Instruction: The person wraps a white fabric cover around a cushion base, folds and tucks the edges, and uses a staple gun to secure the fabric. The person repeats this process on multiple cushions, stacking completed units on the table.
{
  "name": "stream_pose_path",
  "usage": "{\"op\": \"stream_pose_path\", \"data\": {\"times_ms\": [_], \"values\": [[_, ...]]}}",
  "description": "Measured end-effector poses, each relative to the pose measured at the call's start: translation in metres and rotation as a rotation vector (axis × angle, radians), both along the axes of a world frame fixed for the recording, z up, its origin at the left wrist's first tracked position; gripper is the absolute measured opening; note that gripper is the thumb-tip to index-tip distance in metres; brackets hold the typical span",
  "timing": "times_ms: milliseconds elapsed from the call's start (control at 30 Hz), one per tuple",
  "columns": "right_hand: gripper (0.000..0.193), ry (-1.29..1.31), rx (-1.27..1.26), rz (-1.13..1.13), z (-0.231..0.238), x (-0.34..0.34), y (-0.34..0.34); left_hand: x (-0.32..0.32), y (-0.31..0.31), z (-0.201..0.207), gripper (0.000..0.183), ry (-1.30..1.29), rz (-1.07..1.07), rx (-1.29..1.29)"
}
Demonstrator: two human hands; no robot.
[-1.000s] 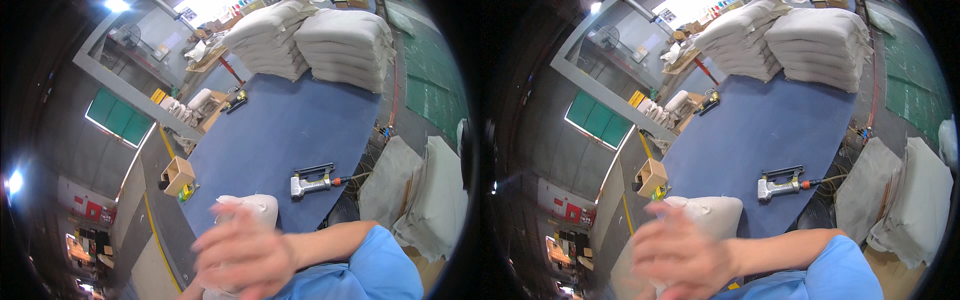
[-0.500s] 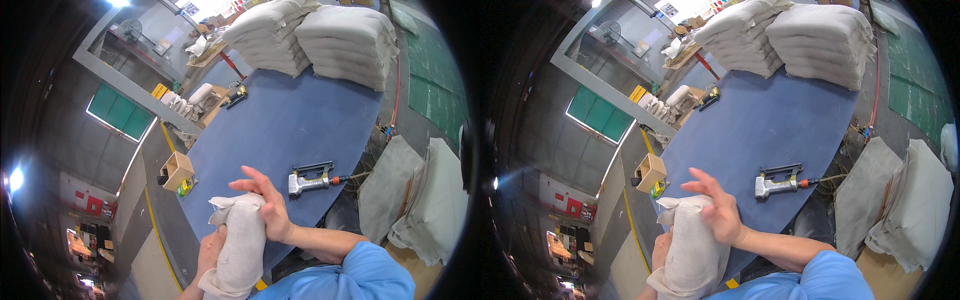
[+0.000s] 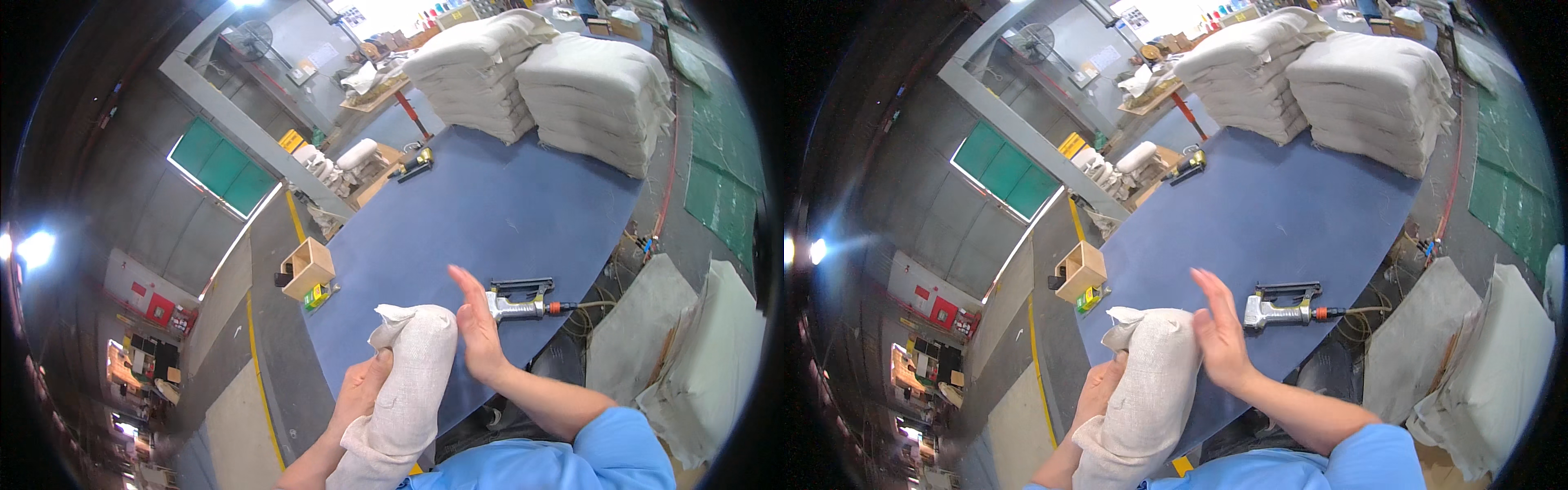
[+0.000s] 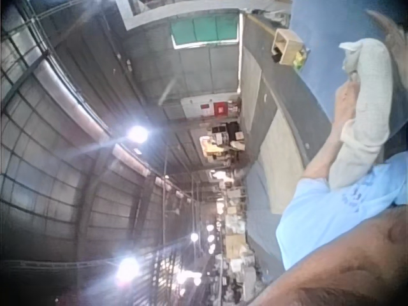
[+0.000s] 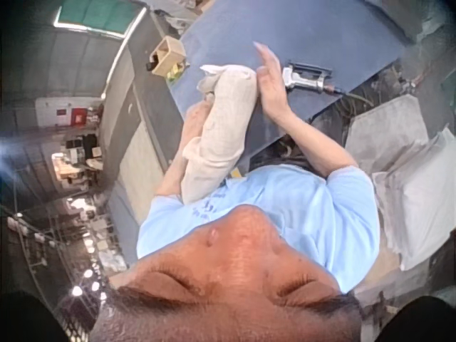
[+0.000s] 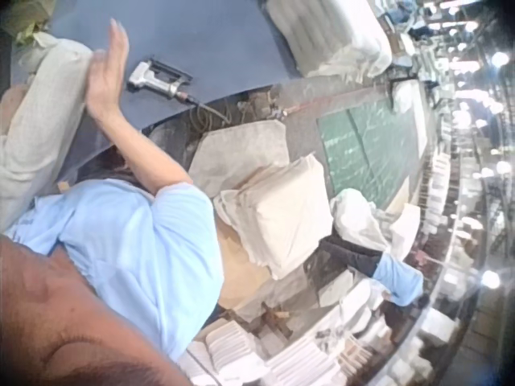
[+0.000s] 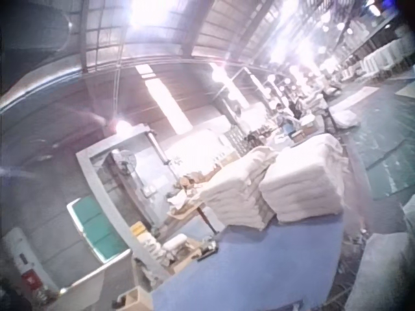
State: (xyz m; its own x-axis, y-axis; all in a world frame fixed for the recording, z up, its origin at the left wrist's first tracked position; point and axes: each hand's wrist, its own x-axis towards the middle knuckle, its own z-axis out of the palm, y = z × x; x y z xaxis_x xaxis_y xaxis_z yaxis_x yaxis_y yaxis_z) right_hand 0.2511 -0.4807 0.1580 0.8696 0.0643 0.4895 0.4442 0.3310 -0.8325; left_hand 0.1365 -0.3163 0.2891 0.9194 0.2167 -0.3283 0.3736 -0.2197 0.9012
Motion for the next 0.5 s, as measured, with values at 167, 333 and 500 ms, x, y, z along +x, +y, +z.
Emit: {"op": "stream_pose_path", "data": {"times_ms": [167, 333, 500], "values": [[0.077, 0.698, 0.435, 0.432, -0.062, -0.039, 0.043, -0.015, -0.016, 0.006, 0.051, -0.027, 0.041, -0.044], [0.079, 0.527, 0.661, 0.575, 0.002, -0.041, 0.089, -0.031, 0.004, 0.030, 0.051, -0.220, 0.153, 0.093], [0.084, -0.094, 0.497, 0.536, 0.109, 0.004, 0.141, -0.028, 0.012, 0.090, 0.049, -0.699, 0.354, 0.206]]}}
